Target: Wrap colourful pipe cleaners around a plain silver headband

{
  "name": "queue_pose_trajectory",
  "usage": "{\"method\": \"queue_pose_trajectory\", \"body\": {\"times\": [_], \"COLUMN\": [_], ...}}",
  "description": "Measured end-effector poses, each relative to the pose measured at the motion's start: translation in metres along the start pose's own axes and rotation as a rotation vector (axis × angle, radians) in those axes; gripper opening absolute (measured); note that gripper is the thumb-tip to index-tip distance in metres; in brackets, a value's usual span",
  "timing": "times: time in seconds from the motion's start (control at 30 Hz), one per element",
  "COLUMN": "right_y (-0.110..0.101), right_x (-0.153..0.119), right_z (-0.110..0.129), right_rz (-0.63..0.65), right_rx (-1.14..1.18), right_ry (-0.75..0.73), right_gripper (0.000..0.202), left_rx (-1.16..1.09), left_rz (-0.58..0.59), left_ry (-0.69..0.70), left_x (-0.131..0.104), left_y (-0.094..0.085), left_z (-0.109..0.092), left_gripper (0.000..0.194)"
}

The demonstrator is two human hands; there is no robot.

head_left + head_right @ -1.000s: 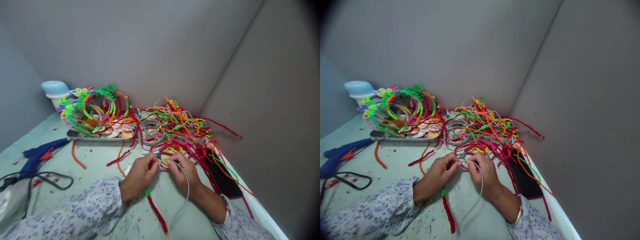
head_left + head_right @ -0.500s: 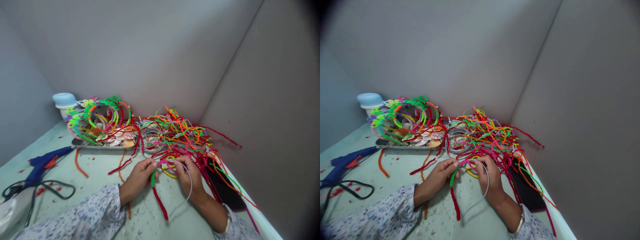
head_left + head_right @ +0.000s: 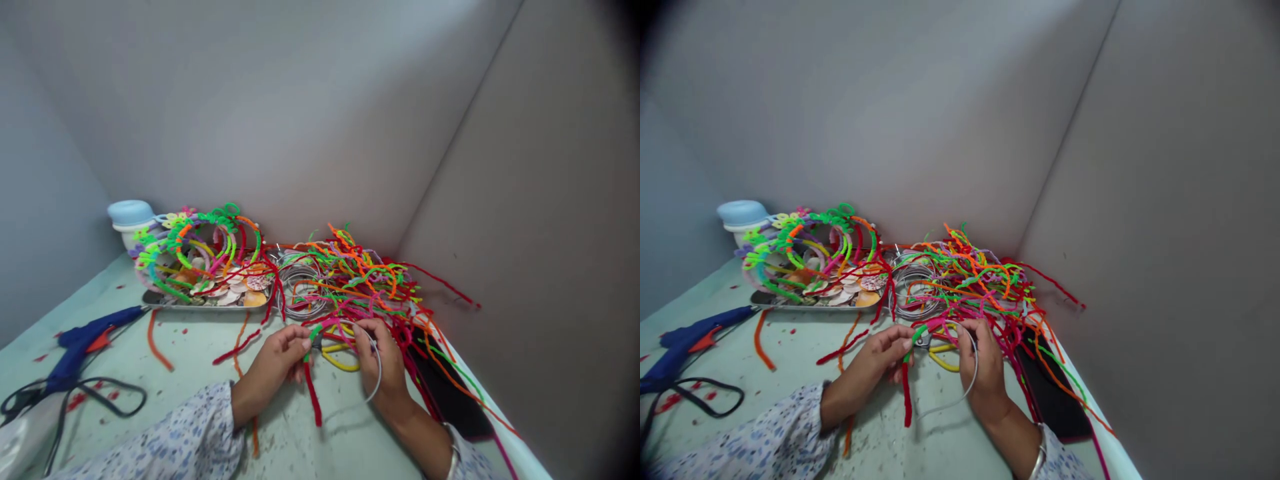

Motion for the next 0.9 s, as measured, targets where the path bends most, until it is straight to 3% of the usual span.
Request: {"method": "queue_pose_trajectory", "body": {"times": [0.37,0.6,0.9], "right_y": [0.002,0.007,0.015], "right_x": [-0.002,-0.010,-0.012], "right_z": [0.004,0.010,0.011], "right_rz": [0.089,0.215,0.323], "right_rx": [0.013,-0.004,0.034], "right_ry": [-0.057,-0.186,-0.197], "right_gripper": [0.010,0.007,0.006], "left_rx": [0.015,0.109,0.152], "left_rz": [0.008,0.073,0.057], "left_ry": [-0.015,0.053,0.058], "left_x": [-0.003,-0.003,0.000], "left_y": [0.002,0.001,0.000], "left_z": [-0.006,-0.002,0.002], "left_gripper": [0.018,0.026,0.025]}}
Point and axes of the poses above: each hand's wrist, its own x-axis towards the middle knuckle, its own y-axis out of the palm, z = x × y, the point moved 3 cm from there along x, towards the middle knuckle, and after that the axes turned 11 degrees about y, right-handed, at the moved point
